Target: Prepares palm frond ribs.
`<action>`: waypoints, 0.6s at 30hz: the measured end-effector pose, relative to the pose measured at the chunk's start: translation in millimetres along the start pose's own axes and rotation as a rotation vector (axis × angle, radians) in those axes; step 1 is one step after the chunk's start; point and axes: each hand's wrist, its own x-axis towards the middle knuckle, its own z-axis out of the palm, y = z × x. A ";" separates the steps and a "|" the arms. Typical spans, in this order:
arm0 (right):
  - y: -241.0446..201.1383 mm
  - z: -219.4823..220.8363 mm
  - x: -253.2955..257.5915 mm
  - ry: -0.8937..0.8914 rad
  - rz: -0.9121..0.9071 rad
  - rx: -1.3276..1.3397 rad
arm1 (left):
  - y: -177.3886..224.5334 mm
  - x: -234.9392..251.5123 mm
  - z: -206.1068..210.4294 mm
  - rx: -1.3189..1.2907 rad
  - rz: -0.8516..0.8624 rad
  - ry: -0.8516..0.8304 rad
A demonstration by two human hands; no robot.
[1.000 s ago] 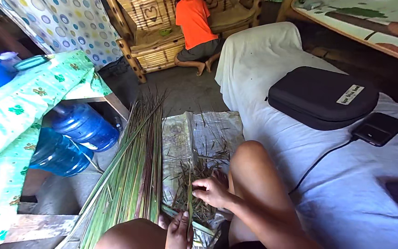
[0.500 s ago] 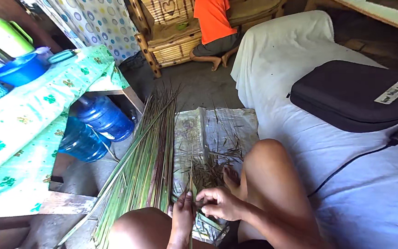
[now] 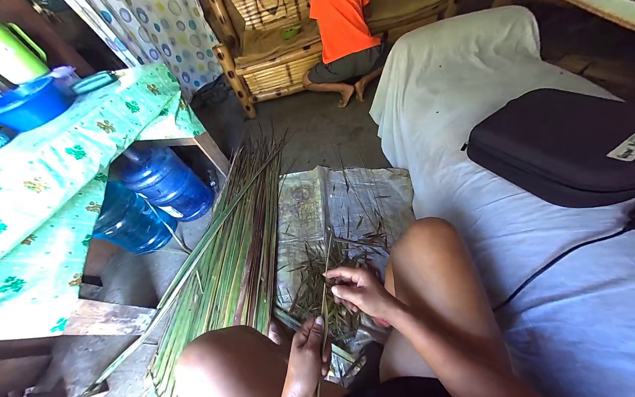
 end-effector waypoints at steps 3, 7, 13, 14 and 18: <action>-1.9 2.1 -5.6 -0.170 0.133 0.095 | -3.3 3.1 -1.8 0.028 0.017 0.032; -3.4 9.8 -7.0 -0.178 0.189 0.171 | -2.2 1.6 -1.7 0.093 0.040 0.068; -7.4 2.0 -6.2 -0.127 0.160 0.122 | -12.6 -0.3 -10.6 0.153 0.107 0.082; -7.4 4.1 -9.8 -0.190 0.147 0.061 | -11.5 1.2 -10.6 0.151 0.110 0.110; -4.2 20.6 -18.1 -0.365 -0.040 -0.157 | -0.7 4.9 -8.9 0.157 0.111 0.165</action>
